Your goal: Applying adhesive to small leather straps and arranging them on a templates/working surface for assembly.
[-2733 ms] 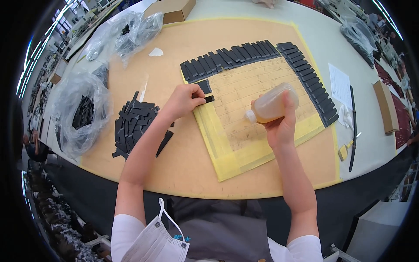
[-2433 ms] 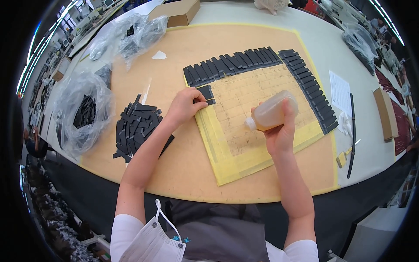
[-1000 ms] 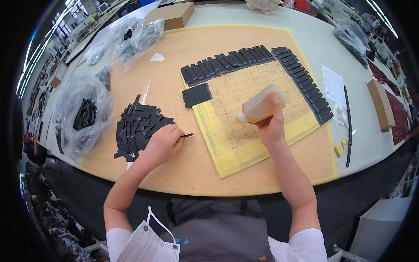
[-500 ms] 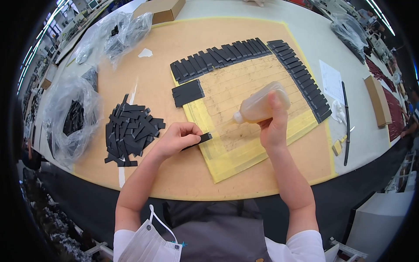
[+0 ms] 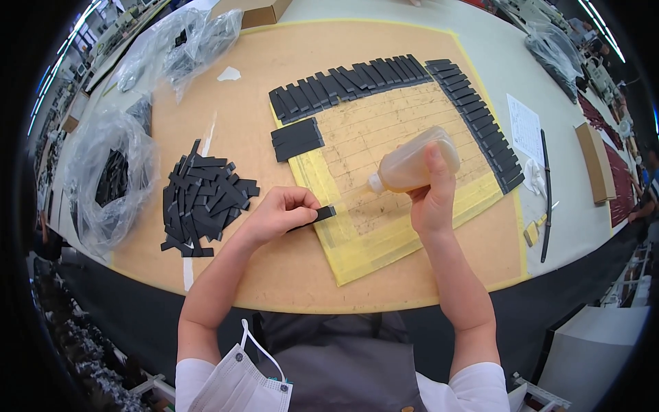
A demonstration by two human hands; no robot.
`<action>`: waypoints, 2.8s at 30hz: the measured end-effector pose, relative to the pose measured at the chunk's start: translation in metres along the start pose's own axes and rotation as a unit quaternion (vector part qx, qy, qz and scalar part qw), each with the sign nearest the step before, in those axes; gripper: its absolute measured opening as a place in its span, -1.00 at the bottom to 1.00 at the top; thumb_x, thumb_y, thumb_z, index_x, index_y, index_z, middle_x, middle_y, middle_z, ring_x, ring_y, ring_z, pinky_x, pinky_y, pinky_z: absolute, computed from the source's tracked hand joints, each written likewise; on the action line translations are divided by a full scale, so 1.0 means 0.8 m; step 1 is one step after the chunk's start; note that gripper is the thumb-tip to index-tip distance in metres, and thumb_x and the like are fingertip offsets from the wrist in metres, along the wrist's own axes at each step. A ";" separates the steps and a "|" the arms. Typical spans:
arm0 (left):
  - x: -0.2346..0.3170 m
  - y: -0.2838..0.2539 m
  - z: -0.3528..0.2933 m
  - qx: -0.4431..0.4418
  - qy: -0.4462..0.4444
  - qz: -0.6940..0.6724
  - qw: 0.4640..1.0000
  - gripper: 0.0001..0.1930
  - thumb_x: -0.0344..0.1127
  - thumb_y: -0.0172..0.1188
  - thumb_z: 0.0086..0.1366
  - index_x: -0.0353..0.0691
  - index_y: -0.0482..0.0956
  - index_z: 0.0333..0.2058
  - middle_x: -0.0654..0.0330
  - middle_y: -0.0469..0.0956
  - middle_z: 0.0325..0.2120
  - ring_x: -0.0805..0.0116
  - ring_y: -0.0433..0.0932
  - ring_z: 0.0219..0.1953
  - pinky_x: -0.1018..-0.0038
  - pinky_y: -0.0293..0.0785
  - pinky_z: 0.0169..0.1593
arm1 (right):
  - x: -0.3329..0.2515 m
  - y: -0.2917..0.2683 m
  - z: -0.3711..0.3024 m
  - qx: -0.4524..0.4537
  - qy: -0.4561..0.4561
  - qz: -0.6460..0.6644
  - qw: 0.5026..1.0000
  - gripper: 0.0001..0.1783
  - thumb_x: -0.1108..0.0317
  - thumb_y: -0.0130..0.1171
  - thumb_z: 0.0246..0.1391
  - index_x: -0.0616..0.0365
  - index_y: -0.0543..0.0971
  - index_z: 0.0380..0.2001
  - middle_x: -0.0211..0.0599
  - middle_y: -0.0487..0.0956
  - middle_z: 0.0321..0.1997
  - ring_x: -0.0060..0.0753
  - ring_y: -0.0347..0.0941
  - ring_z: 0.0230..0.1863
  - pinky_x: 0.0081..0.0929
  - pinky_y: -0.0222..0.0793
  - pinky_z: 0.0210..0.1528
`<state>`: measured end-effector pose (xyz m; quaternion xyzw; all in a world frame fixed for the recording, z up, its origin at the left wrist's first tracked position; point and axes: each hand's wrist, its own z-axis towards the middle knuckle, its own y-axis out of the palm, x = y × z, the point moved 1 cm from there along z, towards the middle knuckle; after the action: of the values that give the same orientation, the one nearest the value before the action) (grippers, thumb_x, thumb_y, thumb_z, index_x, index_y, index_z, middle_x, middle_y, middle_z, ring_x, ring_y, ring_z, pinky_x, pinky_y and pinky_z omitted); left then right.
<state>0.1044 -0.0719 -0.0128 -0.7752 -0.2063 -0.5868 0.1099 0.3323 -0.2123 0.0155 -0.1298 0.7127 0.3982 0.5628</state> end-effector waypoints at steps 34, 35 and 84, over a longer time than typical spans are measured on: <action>0.011 -0.029 -0.016 -0.065 0.126 -0.048 0.989 -0.87 -0.35 0.19 0.39 -0.28 0.60 -0.20 0.13 0.64 -0.22 0.44 0.56 -0.15 0.49 0.46 -0.03 | -0.019 0.005 -0.001 0.021 0.066 0.075 0.995 -0.15 -0.33 0.21 0.08 0.05 0.26 0.19 -0.09 0.54 -0.06 0.00 0.60 -0.04 -0.13 0.57 -0.09; 0.009 -0.031 -0.016 -0.080 0.161 -0.038 0.983 -0.84 -0.33 0.20 0.39 -0.30 0.58 -0.18 0.14 0.64 -0.20 0.46 0.57 -0.11 0.49 0.46 0.01 | -0.019 0.006 -0.002 0.024 0.059 0.076 0.995 -0.19 -0.30 0.22 0.10 0.07 0.28 0.16 -0.08 0.55 -0.05 0.00 0.60 -0.03 -0.14 0.59 -0.08; 0.051 -0.040 0.057 0.161 0.081 0.334 0.925 -0.88 -0.46 0.34 0.20 -0.33 0.63 -0.29 0.23 0.62 -0.43 0.53 0.51 -0.38 0.52 0.46 -0.27 | -0.013 0.002 0.004 0.022 0.048 0.078 0.996 -0.11 -0.34 0.23 0.05 0.04 0.23 0.22 -0.10 0.54 -0.03 -0.02 0.60 -0.02 -0.21 0.54 -0.11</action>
<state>0.1386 -0.0166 0.0104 -0.7207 -0.0175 -0.5359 0.4394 0.3369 -0.2120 0.0254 -0.0803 0.7552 0.4184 0.4981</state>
